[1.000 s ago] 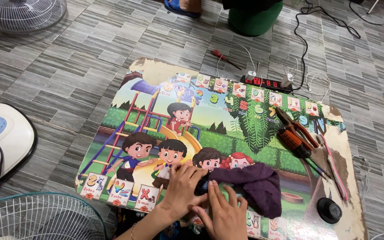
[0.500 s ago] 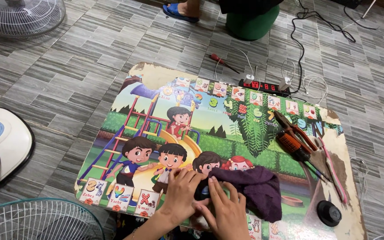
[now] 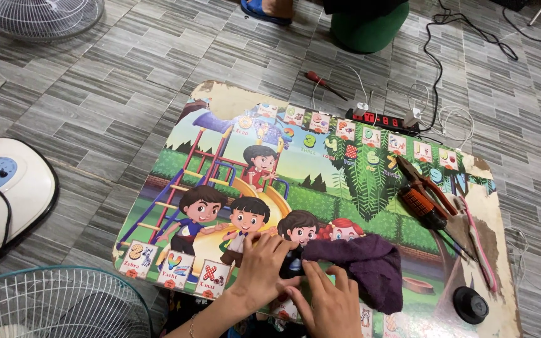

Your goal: The person cleans a black circular fan part with a purple cloth on a colorful play mat, then wipes the fan cage and the blue outer ring. The person handles the fan parts and cloth by hand.

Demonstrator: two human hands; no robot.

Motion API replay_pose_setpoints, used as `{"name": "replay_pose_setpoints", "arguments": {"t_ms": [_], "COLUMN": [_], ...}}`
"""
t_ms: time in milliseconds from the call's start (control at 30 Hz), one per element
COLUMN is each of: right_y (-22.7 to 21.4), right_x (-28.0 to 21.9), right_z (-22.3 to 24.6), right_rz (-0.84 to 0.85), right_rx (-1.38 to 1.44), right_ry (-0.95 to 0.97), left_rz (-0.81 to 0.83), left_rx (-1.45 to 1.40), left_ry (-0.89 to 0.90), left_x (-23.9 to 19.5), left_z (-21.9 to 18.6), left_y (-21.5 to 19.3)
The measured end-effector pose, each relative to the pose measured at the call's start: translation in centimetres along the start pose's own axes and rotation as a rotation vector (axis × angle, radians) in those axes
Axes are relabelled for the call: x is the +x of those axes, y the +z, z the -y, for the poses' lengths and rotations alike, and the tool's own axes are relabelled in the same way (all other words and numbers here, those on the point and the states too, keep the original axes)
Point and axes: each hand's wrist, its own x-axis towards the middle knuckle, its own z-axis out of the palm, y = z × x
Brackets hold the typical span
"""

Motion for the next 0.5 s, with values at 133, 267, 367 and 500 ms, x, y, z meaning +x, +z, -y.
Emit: {"name": "replay_pose_setpoints", "arguments": {"t_ms": [133, 267, 367, 500], "right_y": [0.2, 0.3, -0.1, -0.3], "right_x": [0.1, 0.4, 1.1, 1.7], "right_z": [0.3, 0.6, 0.8, 1.1], "right_rz": [-0.025, -0.053, -0.053, -0.057], "right_rx": [-0.024, -0.052, -0.016, 0.014], "right_ry": [0.008, 0.024, 0.026, 0.045], "left_rz": [-0.044, -0.054, -0.053, -0.051], "left_rx": [0.0, 0.02, 0.023, 0.019], "left_ry": [0.031, 0.061, 0.062, 0.058], "left_x": [0.0, 0.0, -0.1, 0.0], "left_z": [-0.1, -0.2, -0.3, -0.5], "left_y": [-0.4, -0.5, -0.5, -0.7]}}
